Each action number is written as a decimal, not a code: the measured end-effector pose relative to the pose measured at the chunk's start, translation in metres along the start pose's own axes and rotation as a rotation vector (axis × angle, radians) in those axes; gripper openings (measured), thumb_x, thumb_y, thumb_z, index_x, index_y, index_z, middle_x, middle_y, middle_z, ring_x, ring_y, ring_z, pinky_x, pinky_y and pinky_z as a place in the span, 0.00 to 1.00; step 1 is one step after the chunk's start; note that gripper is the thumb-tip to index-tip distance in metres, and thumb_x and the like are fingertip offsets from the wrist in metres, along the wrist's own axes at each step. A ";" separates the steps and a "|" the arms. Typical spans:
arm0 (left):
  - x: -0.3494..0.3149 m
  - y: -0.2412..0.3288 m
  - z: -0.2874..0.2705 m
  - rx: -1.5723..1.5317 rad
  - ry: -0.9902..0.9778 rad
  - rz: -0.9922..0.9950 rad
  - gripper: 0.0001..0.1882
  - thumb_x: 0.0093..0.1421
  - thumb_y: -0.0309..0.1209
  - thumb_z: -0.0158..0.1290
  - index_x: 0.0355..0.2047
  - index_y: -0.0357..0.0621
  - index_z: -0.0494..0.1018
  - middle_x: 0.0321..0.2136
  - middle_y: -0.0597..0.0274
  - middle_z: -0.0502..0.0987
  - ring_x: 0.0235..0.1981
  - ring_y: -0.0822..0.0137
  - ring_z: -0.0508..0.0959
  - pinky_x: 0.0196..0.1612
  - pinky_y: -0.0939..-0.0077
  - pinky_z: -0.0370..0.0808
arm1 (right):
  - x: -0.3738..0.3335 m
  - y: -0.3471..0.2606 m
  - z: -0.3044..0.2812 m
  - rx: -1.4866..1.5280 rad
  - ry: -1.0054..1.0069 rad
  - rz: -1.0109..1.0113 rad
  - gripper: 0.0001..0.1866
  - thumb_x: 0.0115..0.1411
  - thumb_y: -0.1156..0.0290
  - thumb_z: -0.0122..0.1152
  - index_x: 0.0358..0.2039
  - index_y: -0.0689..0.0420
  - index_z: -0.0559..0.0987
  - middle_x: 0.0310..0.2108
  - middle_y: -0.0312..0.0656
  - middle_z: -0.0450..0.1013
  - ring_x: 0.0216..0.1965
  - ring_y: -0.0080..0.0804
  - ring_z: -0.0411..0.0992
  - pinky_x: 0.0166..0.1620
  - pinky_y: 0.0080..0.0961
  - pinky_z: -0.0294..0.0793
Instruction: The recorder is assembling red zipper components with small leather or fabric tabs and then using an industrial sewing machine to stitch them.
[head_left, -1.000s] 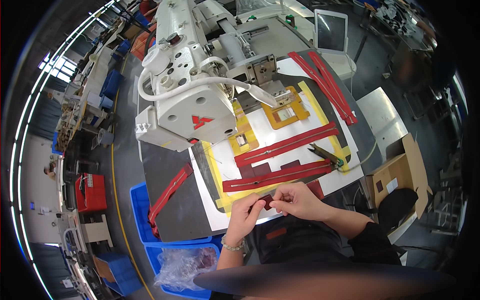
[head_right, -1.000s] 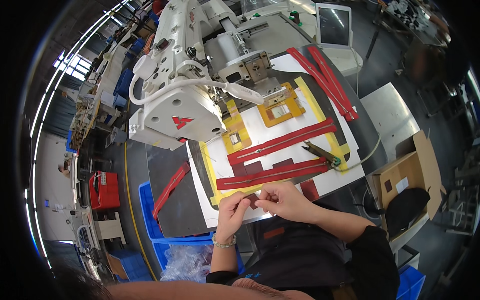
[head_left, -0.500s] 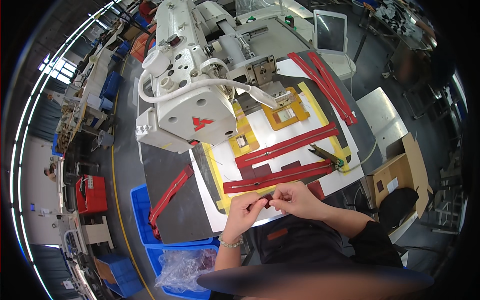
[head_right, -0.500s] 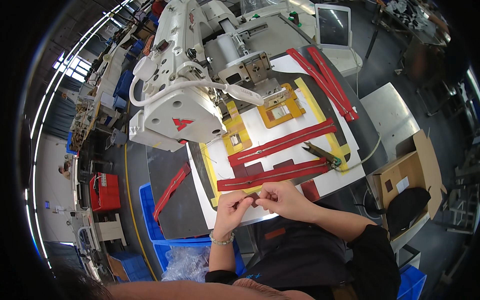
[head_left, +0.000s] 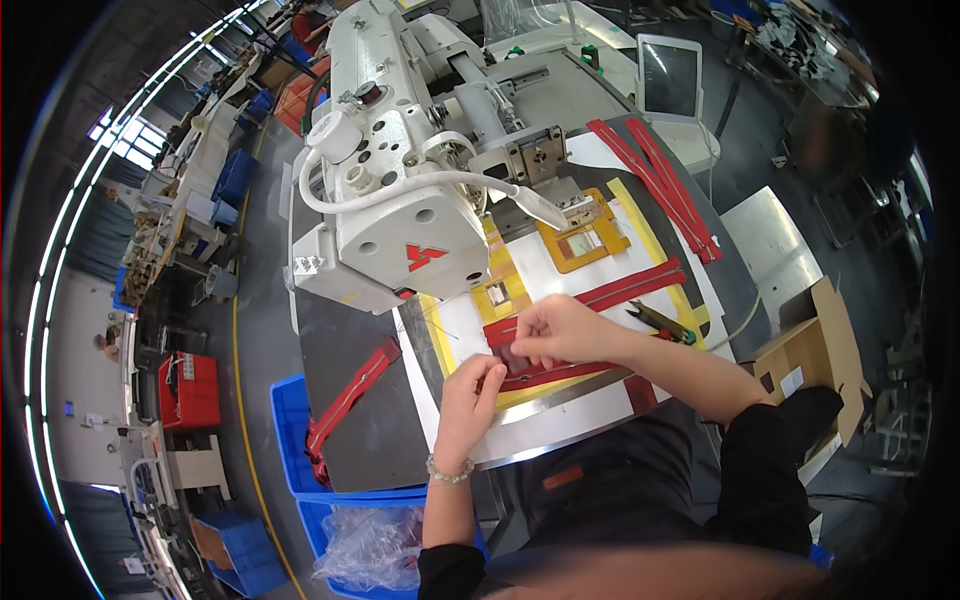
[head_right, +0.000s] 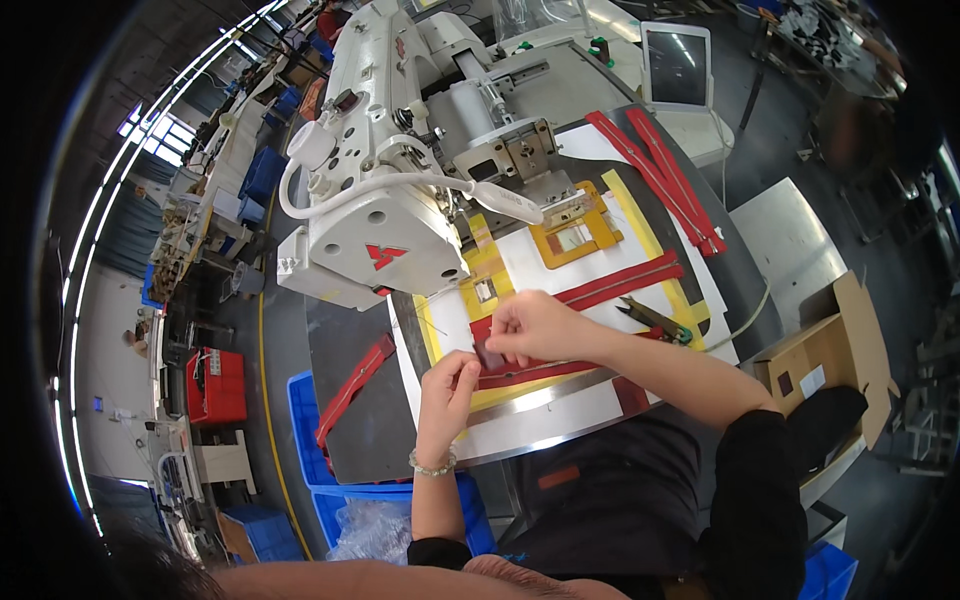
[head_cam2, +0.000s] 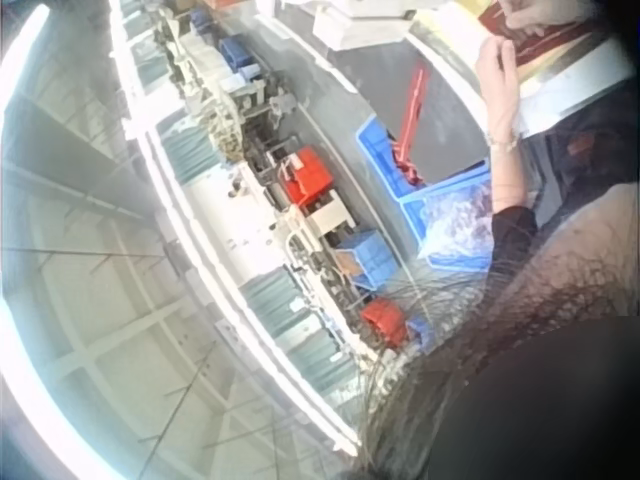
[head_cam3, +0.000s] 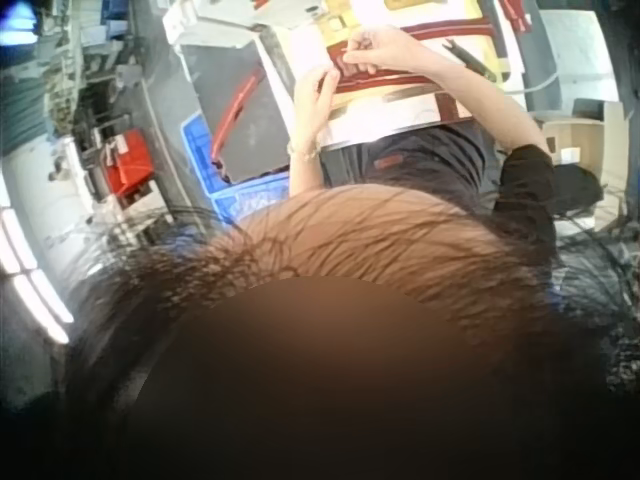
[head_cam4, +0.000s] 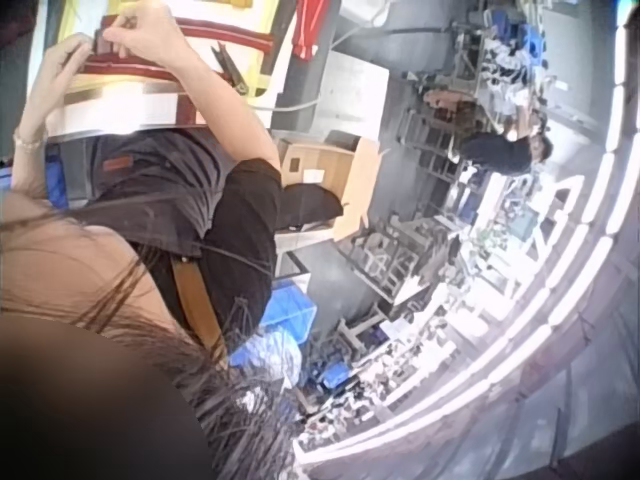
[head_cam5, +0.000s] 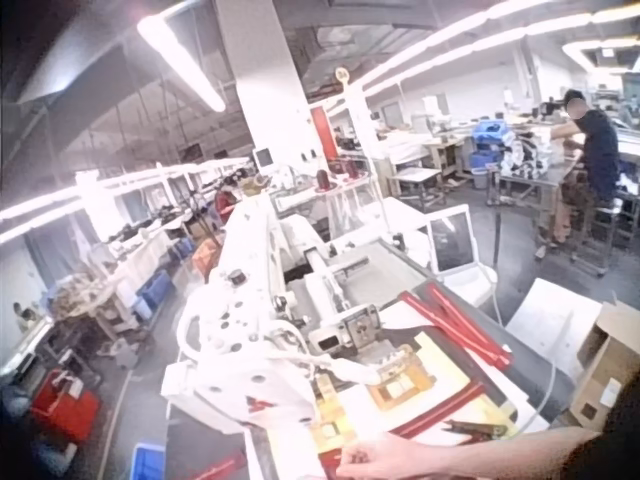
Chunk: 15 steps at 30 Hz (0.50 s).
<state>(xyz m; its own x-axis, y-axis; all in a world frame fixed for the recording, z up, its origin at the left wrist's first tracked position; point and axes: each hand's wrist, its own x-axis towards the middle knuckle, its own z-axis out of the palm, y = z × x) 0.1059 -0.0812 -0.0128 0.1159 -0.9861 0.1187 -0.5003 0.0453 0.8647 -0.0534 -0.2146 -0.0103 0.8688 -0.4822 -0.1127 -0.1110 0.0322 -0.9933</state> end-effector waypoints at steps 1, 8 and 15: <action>0.004 -0.002 -0.001 0.029 0.063 0.007 0.08 0.60 0.29 0.52 0.33 0.35 0.72 0.25 0.56 0.72 0.22 0.66 0.70 0.27 0.77 0.67 | 0.014 0.006 -0.005 0.048 0.067 0.049 0.09 0.54 0.72 0.61 0.23 0.65 0.76 0.18 0.41 0.74 0.17 0.22 0.72 0.20 0.17 0.68; 0.026 -0.020 0.002 0.496 0.052 0.188 0.24 0.58 0.35 0.53 0.51 0.34 0.68 0.48 0.51 0.71 0.50 0.54 0.69 0.53 0.63 0.63 | 0.074 0.036 -0.031 -0.030 0.228 0.145 0.09 0.53 0.75 0.59 0.20 0.67 0.76 0.15 0.45 0.73 0.14 0.26 0.72 0.17 0.20 0.69; 0.039 -0.033 0.005 0.626 0.004 0.181 0.29 0.56 0.38 0.54 0.54 0.32 0.64 0.53 0.48 0.67 0.54 0.53 0.66 0.57 0.62 0.59 | 0.088 0.028 -0.032 -0.096 0.190 0.144 0.09 0.53 0.77 0.57 0.20 0.70 0.76 0.14 0.46 0.73 0.14 0.29 0.73 0.18 0.24 0.72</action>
<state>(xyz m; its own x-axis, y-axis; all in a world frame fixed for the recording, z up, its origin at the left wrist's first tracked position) 0.1224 -0.1217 -0.0396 -0.0145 -0.9709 0.2392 -0.9176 0.1080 0.3827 0.0049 -0.2842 -0.0470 0.7353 -0.6350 -0.2367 -0.2799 0.0336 -0.9595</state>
